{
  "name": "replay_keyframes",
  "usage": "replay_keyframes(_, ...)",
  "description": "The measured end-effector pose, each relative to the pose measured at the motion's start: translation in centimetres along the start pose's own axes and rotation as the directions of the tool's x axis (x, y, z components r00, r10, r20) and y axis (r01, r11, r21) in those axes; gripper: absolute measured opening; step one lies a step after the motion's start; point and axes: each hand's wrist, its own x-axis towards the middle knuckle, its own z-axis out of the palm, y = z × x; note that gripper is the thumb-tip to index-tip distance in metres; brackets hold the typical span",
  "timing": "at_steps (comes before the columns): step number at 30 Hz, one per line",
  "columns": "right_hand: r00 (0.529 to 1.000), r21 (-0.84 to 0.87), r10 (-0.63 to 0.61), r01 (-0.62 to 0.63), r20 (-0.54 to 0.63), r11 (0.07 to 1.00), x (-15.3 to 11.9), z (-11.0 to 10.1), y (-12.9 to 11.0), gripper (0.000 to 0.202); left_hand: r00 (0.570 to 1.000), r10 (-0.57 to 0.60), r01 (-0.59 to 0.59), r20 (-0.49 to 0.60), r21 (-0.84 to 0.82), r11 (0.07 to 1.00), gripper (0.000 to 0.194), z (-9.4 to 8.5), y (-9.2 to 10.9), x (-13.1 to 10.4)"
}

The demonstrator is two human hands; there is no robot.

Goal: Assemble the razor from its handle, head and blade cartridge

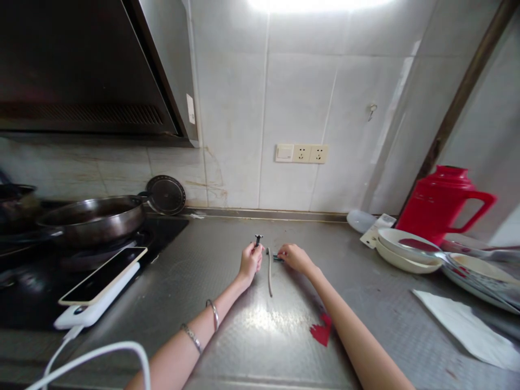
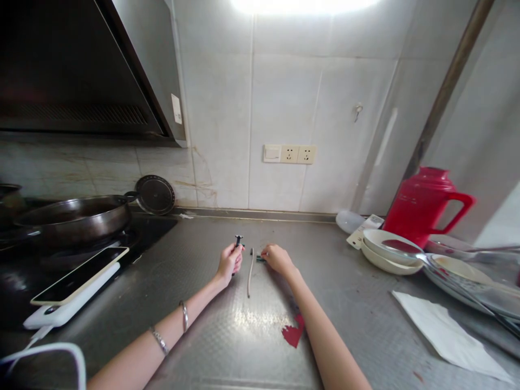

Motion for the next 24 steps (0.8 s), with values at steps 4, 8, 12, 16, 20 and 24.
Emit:
replay_keyframes(4,1.0,-0.01,0.013,-0.013,0.001,1.0,0.0,-0.2,-0.1,0.022,1.0,-0.001,0.001,-0.009,0.0,1.0,0.037,0.0,0.0,0.0)
replay_keyframes(8,0.999,0.002,0.028,-0.028,-0.019,1.0,0.1,0.1,0.3,0.024,1.0,-0.003,0.003,-0.007,-0.005,1.0,0.037,0.0,0.0,-0.2)
replay_keyframes(12,0.999,0.063,0.022,-0.02,-0.031,0.998,0.3,0.8,1.0,0.024,1.0,-0.004,0.003,-0.006,-0.013,1.0,0.037,-0.1,-0.1,-0.1)
replay_keyframes(16,0.998,0.101,0.005,0.001,-0.059,0.995,0.4,1.4,1.4,0.023,1.0,0.002,-0.003,-0.014,-0.013,1.0,0.036,-0.1,-0.1,-0.1)
replay_keyframes(20,0.992,0.16,0.032,-0.012,-0.123,0.987,0.6,1.6,1.6,0.023,1.0,-0.001,0.0,-0.028,-0.004,1.0,0.035,0.0,-0.1,-0.1)
replay_keyframes(24,0.977,0.345,0.087,-0.014,-0.196,0.938,0.9,1.3,0.8,0.025,0.998,-0.004,0.005,-0.055,0.011,1.0,0.034,0.0,-0.1,-0.1)
